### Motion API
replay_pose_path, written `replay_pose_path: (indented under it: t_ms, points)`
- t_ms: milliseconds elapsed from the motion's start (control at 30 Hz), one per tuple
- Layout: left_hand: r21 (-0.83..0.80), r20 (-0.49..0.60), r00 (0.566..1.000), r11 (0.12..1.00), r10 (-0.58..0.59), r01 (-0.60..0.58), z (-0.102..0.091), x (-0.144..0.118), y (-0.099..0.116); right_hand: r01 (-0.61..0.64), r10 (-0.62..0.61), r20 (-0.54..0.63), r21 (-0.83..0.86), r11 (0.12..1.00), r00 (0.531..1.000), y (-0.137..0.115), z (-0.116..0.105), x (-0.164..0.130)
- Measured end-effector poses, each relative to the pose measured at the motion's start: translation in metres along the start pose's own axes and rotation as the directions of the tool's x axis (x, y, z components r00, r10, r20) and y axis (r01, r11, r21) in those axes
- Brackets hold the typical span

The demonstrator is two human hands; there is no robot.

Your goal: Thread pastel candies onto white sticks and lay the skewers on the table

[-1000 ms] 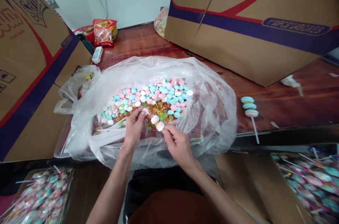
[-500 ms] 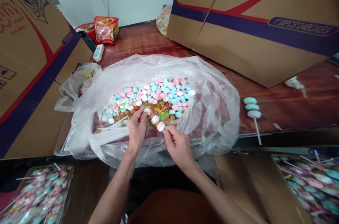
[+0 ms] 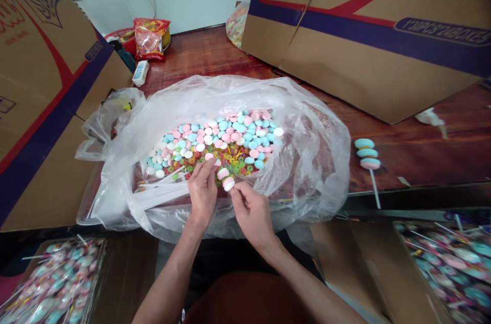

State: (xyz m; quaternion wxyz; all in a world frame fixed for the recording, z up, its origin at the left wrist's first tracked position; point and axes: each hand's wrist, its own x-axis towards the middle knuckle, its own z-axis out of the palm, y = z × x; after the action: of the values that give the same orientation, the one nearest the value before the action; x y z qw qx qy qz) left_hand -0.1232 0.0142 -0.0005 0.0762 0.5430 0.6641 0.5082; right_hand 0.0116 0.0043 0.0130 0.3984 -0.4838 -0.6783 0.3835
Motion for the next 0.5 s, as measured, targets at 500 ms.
replay_pose_path:
  t_ms: [500]
  points:
    - [-0.098, 0.125, 0.983, 0.985, -0.133, 0.145, -0.0007, -0.0021, 0.0021, -0.048, 0.047, 0.018, 0.085, 0.995, 0.999, 0.0062, 0.0105, 0.0033]
